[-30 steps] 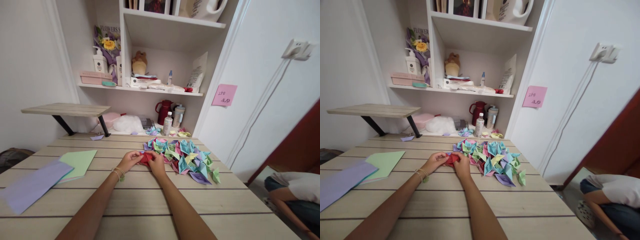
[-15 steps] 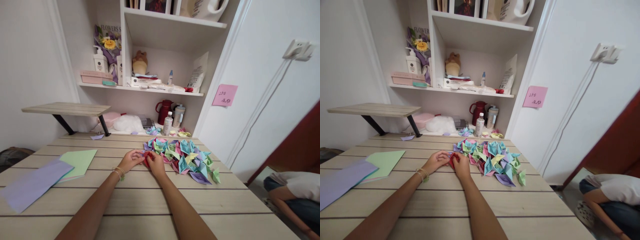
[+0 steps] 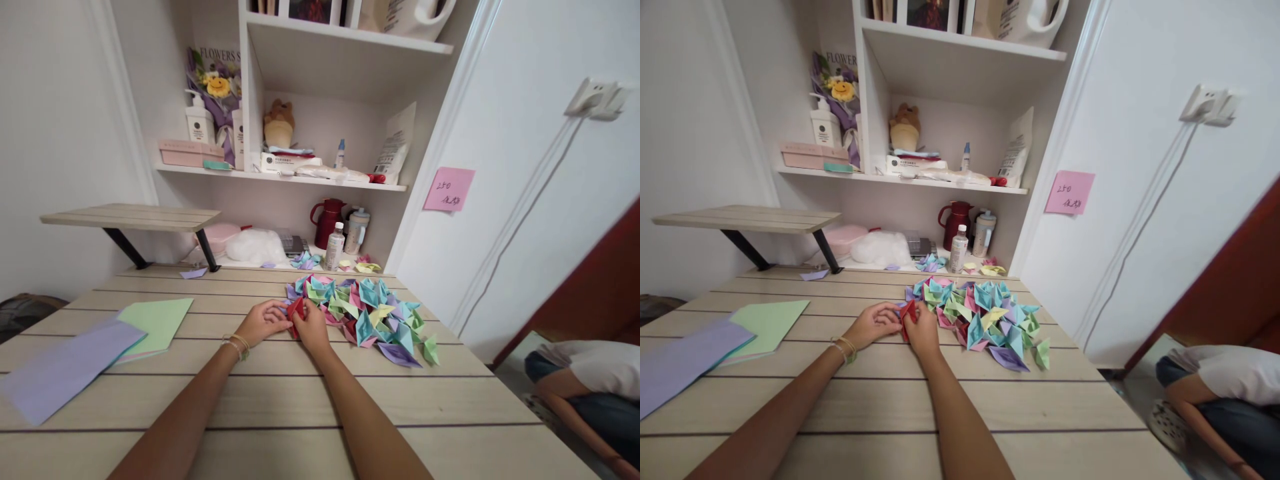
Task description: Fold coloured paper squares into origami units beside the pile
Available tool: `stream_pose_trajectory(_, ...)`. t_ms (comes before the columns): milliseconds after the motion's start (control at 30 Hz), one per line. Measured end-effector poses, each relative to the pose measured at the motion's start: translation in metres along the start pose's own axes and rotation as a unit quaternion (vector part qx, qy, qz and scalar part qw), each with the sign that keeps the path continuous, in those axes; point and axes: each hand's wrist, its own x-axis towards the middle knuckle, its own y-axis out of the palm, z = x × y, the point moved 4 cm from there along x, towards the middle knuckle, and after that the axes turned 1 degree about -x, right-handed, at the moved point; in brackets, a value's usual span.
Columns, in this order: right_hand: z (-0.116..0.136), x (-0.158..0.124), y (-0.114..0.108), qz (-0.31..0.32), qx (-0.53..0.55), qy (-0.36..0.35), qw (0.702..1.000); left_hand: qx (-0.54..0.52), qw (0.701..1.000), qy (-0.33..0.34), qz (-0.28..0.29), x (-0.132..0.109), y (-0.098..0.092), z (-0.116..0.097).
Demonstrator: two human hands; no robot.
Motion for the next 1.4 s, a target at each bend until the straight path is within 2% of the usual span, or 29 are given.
stream_pose_trajectory(133, 0.001, -0.002, 0.001, 0.006, 0.001, -0.007, 1.0, -0.006, 1.0, 0.0, -0.008, 0.002, 0.001, 0.001)
stream_pose_trajectory(267, 0.003, -0.004, 0.004, 0.039, 0.035, 0.006, 0.999, -0.006, 1.0, -0.005, -0.018, 0.003, 0.0, 0.003)
stream_pose_trajectory(500, 0.0, -0.003, 0.004, 0.031, 0.032, 0.005, 0.999, -0.044, 0.997, -0.007, -0.059, 0.004, -0.008, 0.002)
stream_pose_trajectory(667, -0.003, -0.002, 0.004, 0.013, 0.011, -0.003, 1.0, -0.084, 0.995, -0.018, -0.053, 0.004, -0.009, 0.002)
stream_pose_trajectory(833, -0.006, -0.001, 0.004, 0.009, -0.019, 0.0, 1.0, -0.073, 0.996, -0.02, -0.039, 0.002, -0.006, 0.002)
stream_pose_trajectory(1067, 0.0, -0.002, 0.003, 0.007, -0.063, -0.032, 0.997, -0.069, 0.997, -0.031, -0.018, 0.002, -0.006, 0.001)
stream_pose_trajectory(1233, 0.002, -0.003, 0.002, 0.005, -0.062, -0.037, 0.997, -0.115, 0.993, -0.033, -0.017, 0.001, -0.008, 0.001)
stream_pose_trajectory(1400, 0.005, -0.004, 0.002, 0.012, -0.061, -0.044, 0.997, -0.064, 0.997, -0.043, -0.031, 0.004, -0.006, 0.006)
